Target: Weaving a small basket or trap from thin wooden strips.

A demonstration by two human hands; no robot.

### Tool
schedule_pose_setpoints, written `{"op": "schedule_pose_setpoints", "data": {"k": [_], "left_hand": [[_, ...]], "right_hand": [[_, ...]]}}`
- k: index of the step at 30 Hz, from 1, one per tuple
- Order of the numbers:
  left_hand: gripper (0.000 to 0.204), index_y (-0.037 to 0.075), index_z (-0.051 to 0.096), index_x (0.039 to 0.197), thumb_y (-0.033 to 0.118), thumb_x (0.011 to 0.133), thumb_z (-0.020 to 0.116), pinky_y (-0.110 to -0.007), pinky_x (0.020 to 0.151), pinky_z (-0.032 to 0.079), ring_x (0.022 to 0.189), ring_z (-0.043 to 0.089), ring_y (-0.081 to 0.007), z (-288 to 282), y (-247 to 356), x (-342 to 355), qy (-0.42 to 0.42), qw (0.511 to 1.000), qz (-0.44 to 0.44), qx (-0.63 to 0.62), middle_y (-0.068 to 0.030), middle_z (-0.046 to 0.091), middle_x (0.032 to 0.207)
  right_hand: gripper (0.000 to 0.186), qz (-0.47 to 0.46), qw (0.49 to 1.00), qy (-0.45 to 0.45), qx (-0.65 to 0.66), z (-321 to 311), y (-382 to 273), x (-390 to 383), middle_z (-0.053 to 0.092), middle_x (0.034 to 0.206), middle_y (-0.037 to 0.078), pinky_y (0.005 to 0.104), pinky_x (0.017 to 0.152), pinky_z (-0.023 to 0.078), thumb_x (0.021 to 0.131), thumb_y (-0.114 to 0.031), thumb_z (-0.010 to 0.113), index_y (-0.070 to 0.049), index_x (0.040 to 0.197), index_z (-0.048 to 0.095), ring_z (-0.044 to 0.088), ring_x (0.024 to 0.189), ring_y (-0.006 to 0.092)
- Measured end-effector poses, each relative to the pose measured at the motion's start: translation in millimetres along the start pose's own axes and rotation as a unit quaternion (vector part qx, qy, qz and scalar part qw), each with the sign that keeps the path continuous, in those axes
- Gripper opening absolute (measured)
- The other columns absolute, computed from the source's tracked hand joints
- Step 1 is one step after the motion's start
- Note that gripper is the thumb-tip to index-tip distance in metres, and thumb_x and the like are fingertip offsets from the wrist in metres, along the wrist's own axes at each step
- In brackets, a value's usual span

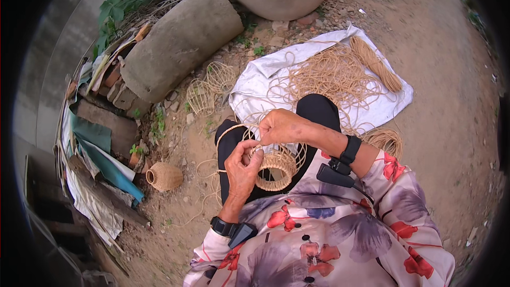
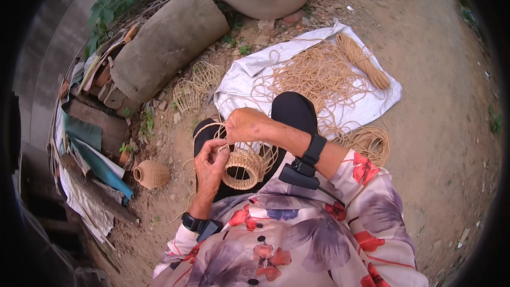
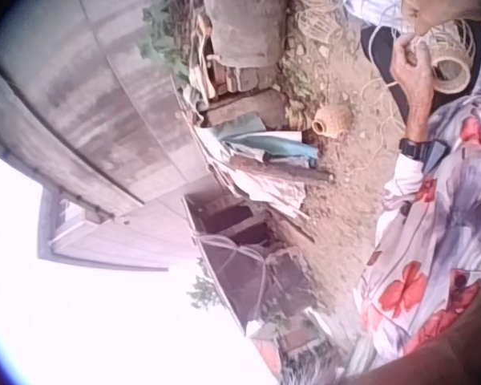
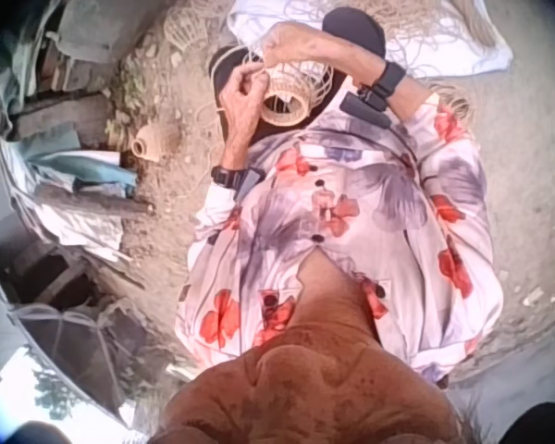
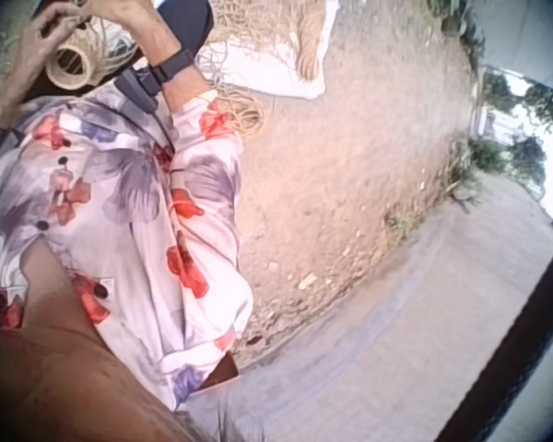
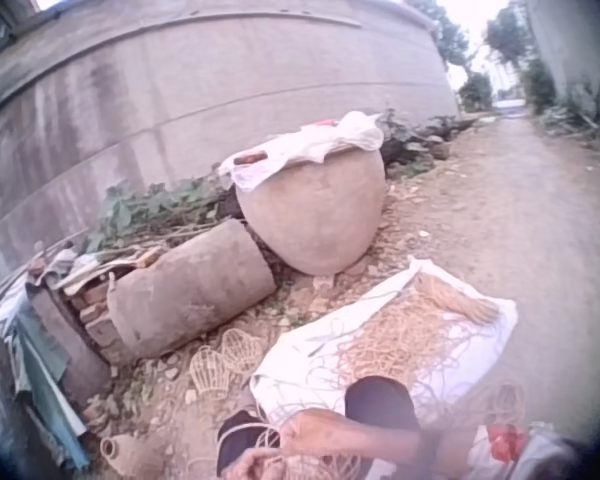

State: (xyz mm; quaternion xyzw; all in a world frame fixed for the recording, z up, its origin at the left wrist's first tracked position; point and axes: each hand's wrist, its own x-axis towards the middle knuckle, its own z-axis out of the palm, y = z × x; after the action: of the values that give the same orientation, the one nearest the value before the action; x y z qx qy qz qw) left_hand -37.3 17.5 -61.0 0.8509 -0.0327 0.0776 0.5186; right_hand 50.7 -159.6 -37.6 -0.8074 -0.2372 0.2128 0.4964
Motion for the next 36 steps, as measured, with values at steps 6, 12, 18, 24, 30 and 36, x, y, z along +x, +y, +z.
{"op": "schedule_pose_setpoints", "data": {"k": [6, 12, 18, 24, 30, 36], "left_hand": [[0.025, 0.005, 0.065, 0.105, 0.010, 0.081, 0.071, -0.023, 0.060, 0.041, 0.063, 0.046, -0.0100, 10, -33, -10, 0.051, 0.998, 0.022, 0.010, 0.0002, 0.055, 0.078], [0.020, 0.006, 0.067, 0.094, 0.005, 0.075, 0.073, -0.033, 0.066, 0.049, 0.076, 0.060, -0.0198, 2, -2, 6, 0.001, 0.985, 0.118, 0.126, -0.0071, 0.059, 0.087], [0.017, 0.005, 0.067, 0.093, 0.010, 0.077, 0.071, -0.036, 0.068, 0.049, 0.080, 0.062, -0.0264, 4, 11, 23, -0.043, 0.971, 0.161, 0.173, -0.0093, 0.061, 0.086], [0.015, 0.002, 0.064, 0.093, 0.009, 0.080, 0.067, -0.042, 0.071, 0.048, 0.085, 0.062, -0.0348, -1, 13, 31, -0.123, 0.958, 0.161, 0.202, -0.0145, 0.062, 0.090], [0.013, -0.001, 0.059, 0.093, 0.008, 0.084, 0.063, -0.039, 0.068, 0.048, 0.076, 0.061, -0.0335, -7, 6, 29, -0.135, 0.944, 0.206, 0.217, -0.0152, 0.060, 0.082], [0.011, 0.000, 0.060, 0.097, 0.005, 0.088, 0.062, -0.030, 0.064, 0.048, 0.069, 0.060, -0.0167, -14, 8, 27, -0.164, 0.975, 0.106, 0.109, -0.0074, 0.064, 0.082]], "right_hand": [[0.019, 0.001, 0.999, -0.042, -0.004, 3, 10, 1, 0.054, 0.058, -0.003, 0.0282, 0.051, 0.037, 0.076, -0.019, 0.070, -0.004, 0.066, 0.063, 0.045, 0.056, 0.0063], [0.018, -0.014, 0.995, 0.008, 0.100, -3, 26, -22, 0.054, 0.060, -0.002, 0.0281, 0.054, 0.038, 0.082, -0.019, 0.068, -0.002, 0.077, 0.067, 0.046, 0.059, 0.0067], [0.017, -0.040, 0.998, 0.042, 0.028, 4, 46, -20, 0.057, 0.065, -0.001, 0.0270, 0.059, 0.042, 0.086, -0.017, 0.065, 0.000, 0.084, 0.068, 0.050, 0.065, 0.0070], [0.018, -0.046, 0.994, 0.010, 0.103, 3, 28, -24, 0.061, 0.074, 0.001, 0.0266, 0.062, 0.043, 0.088, -0.016, 0.063, 0.001, 0.088, 0.068, 0.052, 0.069, 0.0084], [0.014, -0.106, 0.988, 0.103, 0.043, 20, 38, -35, 0.066, 0.078, 0.006, 0.0293, 0.064, 0.047, 0.087, -0.012, 0.061, 0.000, 0.091, 0.068, 0.060, 0.072, 0.0133], [0.012, -0.108, 0.977, 0.182, -0.033, 40, 33, -37, 0.066, 0.079, 0.015, 0.0409, 0.069, 0.051, 0.080, -0.012, 0.059, -0.002, 0.082, 0.066, 0.065, 0.074, 0.0323]]}}
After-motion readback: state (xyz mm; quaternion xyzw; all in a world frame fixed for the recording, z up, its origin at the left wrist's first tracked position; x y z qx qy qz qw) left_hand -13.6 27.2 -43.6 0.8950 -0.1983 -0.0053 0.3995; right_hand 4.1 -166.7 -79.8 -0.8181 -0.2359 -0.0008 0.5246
